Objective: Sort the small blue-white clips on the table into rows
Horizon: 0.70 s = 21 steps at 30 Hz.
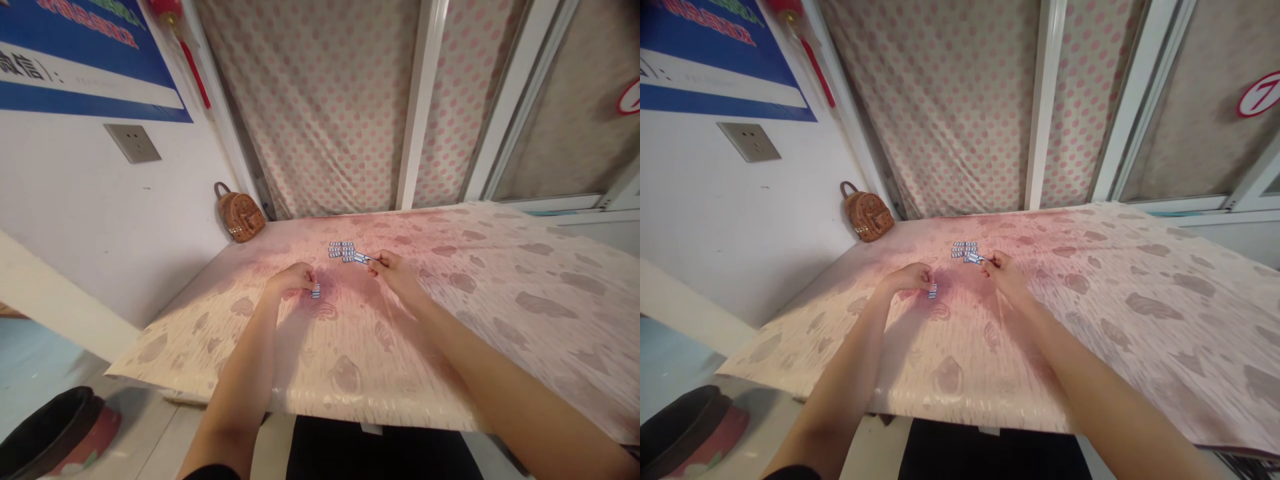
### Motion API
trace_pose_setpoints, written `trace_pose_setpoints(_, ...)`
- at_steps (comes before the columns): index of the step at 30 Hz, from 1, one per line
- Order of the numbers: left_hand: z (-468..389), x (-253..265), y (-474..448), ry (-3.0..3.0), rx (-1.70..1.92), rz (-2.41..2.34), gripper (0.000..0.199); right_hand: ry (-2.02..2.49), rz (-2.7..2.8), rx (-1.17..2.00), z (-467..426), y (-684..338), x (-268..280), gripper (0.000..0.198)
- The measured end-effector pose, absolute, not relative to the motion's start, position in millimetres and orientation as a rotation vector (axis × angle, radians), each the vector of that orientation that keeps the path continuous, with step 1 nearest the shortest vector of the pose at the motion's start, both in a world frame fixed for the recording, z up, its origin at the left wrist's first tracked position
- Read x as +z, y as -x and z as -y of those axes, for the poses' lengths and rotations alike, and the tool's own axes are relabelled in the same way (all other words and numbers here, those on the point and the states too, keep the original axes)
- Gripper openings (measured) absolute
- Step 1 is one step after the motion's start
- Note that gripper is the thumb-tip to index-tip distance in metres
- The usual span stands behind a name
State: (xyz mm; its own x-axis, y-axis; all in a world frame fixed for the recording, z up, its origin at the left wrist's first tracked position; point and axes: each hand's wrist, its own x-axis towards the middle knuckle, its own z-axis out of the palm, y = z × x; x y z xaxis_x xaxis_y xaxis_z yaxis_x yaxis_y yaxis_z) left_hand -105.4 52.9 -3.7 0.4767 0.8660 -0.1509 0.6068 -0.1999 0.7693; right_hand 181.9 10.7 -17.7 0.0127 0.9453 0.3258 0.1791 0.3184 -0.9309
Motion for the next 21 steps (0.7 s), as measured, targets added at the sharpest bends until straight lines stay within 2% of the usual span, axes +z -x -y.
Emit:
trace_pose_setpoints(5,-49,4,95,-1.841,0.577,-1.105,0.023,1.111,1.376,0.864,-12,-186,-20,0.023)
trace_pose_setpoints(11,-32,12,55,-1.475,1.002,-0.959,0.024,1.075,1.351,0.906,-9,-183,-20,0.028)
trace_pose_setpoints(15,-17,13,25,-1.353,1.066,-0.86,0.03,1.023,1.378,0.948,-3,-177,-14,0.027)
trace_pose_setpoints(21,-12,11,13,-1.469,1.198,-0.932,0.019,1.006,1.421,0.979,1,-175,-10,0.021)
